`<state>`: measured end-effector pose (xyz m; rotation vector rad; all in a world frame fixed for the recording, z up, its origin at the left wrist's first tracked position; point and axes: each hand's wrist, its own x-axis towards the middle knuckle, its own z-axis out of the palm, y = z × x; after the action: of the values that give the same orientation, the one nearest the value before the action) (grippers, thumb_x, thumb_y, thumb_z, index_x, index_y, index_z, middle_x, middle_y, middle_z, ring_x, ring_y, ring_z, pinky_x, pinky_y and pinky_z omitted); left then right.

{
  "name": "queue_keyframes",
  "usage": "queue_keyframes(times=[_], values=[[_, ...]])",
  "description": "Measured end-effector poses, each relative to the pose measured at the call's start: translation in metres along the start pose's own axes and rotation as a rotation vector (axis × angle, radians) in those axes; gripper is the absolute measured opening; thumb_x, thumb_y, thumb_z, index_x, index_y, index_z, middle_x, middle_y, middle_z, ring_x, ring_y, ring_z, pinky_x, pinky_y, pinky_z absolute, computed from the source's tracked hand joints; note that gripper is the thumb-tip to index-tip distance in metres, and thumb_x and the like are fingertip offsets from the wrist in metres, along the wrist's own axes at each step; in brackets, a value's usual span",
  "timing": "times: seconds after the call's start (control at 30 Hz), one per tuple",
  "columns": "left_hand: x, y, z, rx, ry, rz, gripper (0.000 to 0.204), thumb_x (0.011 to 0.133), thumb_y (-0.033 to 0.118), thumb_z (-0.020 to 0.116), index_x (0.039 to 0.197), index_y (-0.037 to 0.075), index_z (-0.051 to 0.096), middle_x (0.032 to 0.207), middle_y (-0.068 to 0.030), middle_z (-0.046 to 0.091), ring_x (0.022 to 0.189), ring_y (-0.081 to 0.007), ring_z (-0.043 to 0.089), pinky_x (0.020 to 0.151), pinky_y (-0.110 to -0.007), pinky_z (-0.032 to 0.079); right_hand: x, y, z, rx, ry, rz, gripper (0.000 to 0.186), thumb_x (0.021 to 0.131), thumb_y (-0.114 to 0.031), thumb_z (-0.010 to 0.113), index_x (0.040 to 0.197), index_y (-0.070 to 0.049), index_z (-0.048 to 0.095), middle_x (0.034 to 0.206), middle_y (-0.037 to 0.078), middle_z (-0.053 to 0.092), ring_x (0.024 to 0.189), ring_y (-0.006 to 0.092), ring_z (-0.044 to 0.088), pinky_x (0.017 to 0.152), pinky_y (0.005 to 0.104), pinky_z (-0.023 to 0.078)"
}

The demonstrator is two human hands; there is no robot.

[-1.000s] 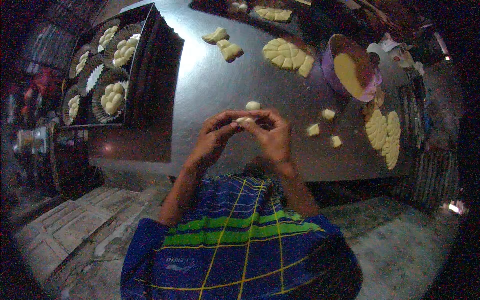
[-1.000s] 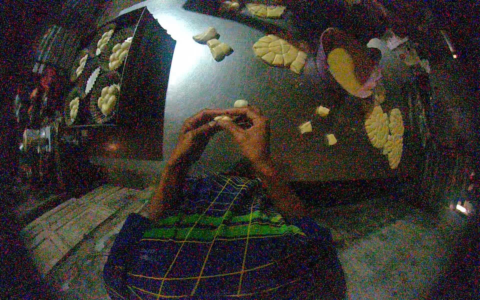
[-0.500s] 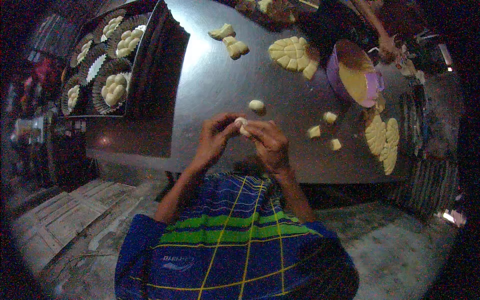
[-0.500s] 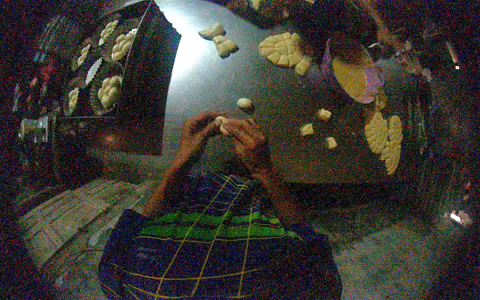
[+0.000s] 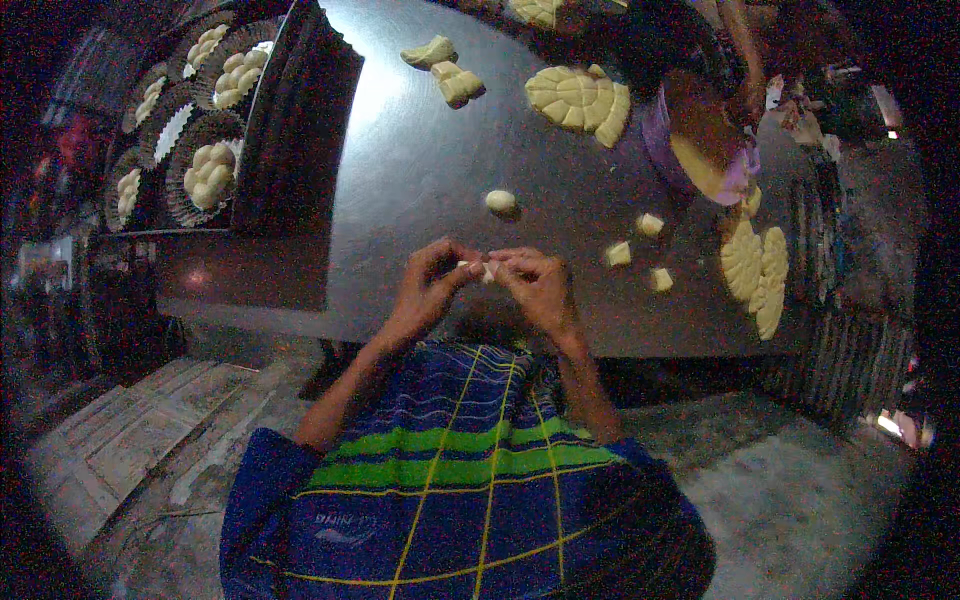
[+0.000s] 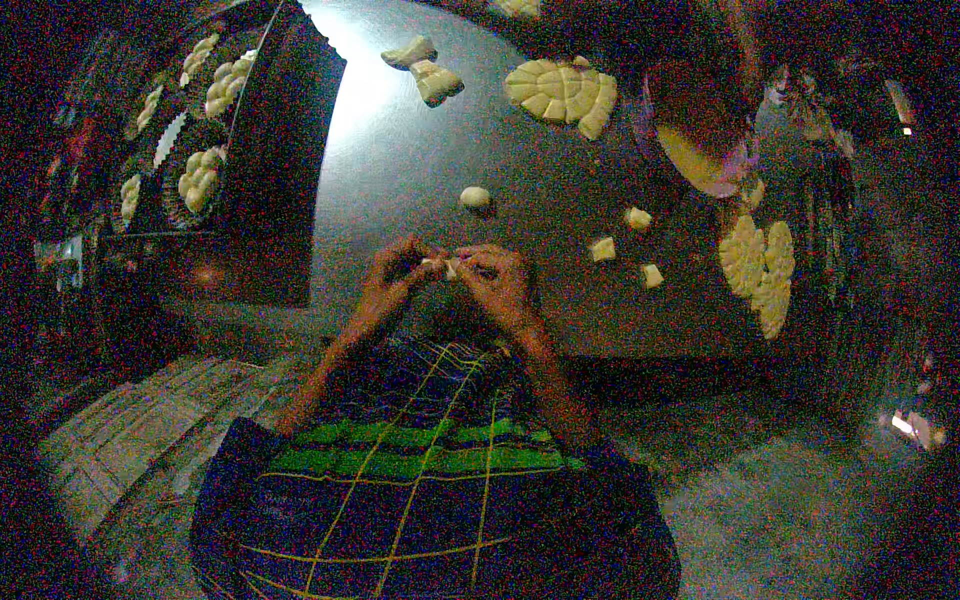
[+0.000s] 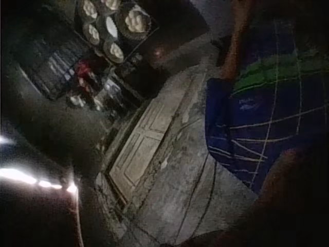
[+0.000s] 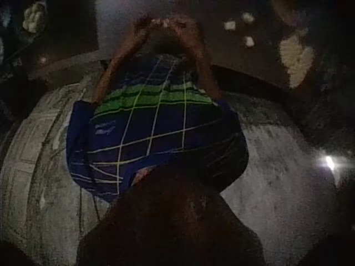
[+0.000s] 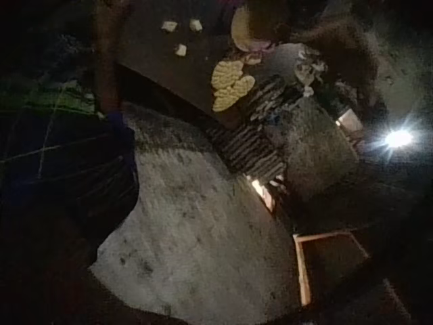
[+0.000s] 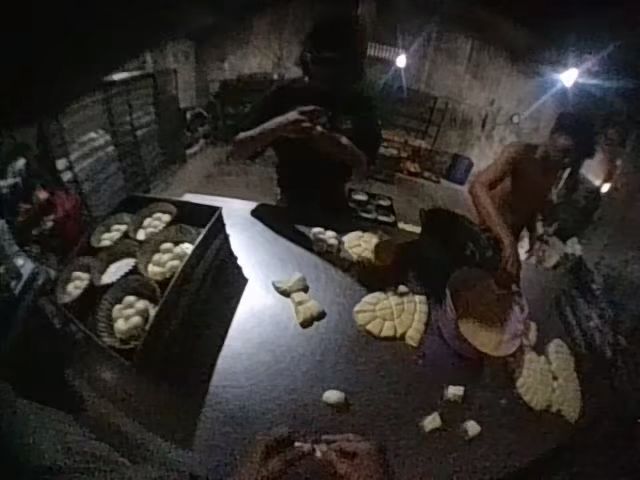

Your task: The person shapes pieces of dough into small rounded rolls and cross-like patterns by hand on a metal workbench, then places them into paper liners on a baking tray.

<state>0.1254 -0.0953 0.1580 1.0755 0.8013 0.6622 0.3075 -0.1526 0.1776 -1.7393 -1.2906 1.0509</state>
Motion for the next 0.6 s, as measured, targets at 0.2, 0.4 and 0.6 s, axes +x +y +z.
queue_keyframes(times=[0.2, 0.4, 0.6], values=[[0.008, 0.01, 0.006, -0.188, -0.057, -0.046, 0.043, 0.085, 0.003, 0.065, 0.125, 0.006, 0.048, 0.095, -0.007, 0.067, 0.097, -0.0165, 0.062, 0.09, -0.032, 0.048, 0.005, -0.001, -0.002, 0.287, -0.001, 0.193, 0.014, 0.085, -0.011, 0.072, 0.095, -0.001, 0.071, 0.104, 0.009, 0.07, 0.094, 0.0186, 0.067, 0.084, 0.0334, 0.053], [0.022, -0.008, -0.009, -0.358, -0.26, -0.057, 0.071, 0.077, 0.003, 0.07, 0.14, 0.008, 0.037, 0.11, -0.0085, 0.065, 0.105, -0.0207, 0.061, 0.097, -0.038, 0.046, 0.019, 0.016, -0.008, 0.359, -0.214, 0.14, 0.017, 0.084, -0.007, 0.07, 0.101, -0.002, 0.069, 0.106, 0.006, 0.069, 0.098, 0.0167, 0.065, 0.087, 0.0337, 0.052], [0.041, -0.007, -0.023, -0.477, 0.027, 0.095, 0.064, 0.08, 0.012, 0.067, 0.138, 0.007, 0.041, 0.117, -0.0129, 0.063, 0.112, -0.0242, 0.059, 0.101, -0.04, 0.044, 0.046, 0.044, -0.004, -0.135, 0.094, -0.154, 0.019, 0.082, -0.003, 0.068, 0.101, -0.002, 0.068, 0.107, 0.008, 0.069, 0.099, 0.0237, 0.065, 0.09, 0.0356, 0.051]])
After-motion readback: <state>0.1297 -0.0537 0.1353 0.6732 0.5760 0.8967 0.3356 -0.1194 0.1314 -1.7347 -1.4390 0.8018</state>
